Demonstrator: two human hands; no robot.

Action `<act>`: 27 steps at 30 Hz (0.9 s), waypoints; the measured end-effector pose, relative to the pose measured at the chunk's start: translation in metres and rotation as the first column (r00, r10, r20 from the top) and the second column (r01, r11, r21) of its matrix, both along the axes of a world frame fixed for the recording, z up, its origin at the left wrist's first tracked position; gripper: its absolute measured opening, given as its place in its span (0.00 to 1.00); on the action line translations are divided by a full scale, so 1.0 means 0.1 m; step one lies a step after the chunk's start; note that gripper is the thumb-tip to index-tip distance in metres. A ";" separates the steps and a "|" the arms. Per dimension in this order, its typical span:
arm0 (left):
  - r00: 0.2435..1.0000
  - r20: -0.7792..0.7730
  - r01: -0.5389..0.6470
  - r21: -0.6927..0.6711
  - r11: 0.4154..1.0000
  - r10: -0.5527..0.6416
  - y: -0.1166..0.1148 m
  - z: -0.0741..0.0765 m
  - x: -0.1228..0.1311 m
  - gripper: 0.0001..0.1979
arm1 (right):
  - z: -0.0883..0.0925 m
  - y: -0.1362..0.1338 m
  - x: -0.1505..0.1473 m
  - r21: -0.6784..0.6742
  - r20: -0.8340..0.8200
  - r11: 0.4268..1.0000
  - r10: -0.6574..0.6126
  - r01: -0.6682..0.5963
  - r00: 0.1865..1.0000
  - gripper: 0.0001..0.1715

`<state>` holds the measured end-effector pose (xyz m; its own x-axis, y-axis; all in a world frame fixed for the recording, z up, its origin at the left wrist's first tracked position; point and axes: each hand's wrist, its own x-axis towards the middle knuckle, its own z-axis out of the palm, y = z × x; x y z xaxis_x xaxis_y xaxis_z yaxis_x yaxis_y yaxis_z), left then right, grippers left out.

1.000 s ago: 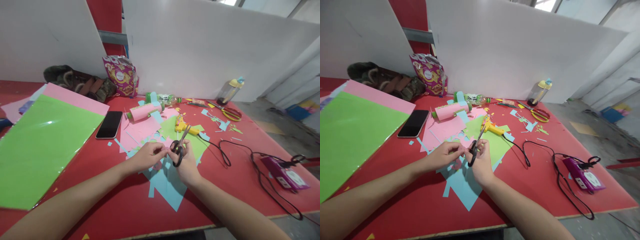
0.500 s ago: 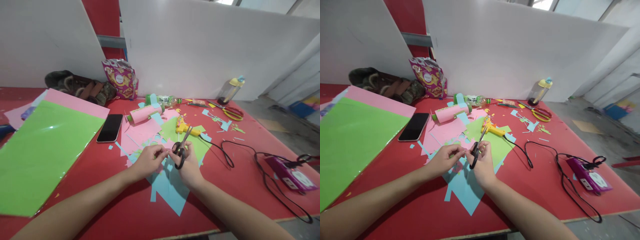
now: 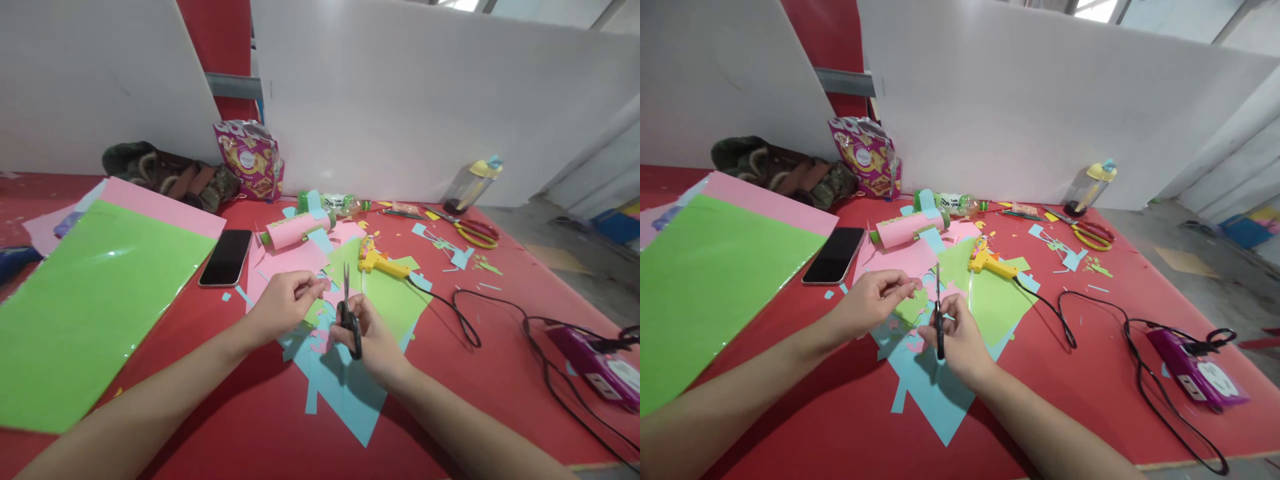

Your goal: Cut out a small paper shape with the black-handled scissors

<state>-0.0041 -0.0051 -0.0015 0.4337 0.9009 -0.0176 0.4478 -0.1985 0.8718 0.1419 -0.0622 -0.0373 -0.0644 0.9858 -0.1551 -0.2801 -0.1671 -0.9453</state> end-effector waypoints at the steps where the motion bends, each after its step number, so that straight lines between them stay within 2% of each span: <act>1: 1.000 0.015 -0.022 -0.016 1.000 0.022 0.01 0.04 -0.02 0.12 | 0.00 -0.01 0.00 -0.008 -0.012 0.999 0.032 -0.033 0.999 0.24; 6: 0.994 0.077 -0.083 0.023 0.996 0.081 0.03 0.18 -0.07 0.11 | -0.01 -0.03 0.00 0.012 -0.080 0.984 0.178 -0.178 0.981 0.26; 15: 0.994 0.102 -0.035 0.008 0.999 0.034 -0.03 0.19 -0.09 0.12 | 0.02 -0.08 0.02 0.146 -0.122 0.911 0.402 -0.385 0.907 0.26; 27: 0.989 0.144 0.042 -0.058 0.997 -0.033 -0.10 0.21 -0.02 0.10 | 0.04 -0.09 0.02 0.143 -0.124 0.898 0.433 -0.416 0.893 0.27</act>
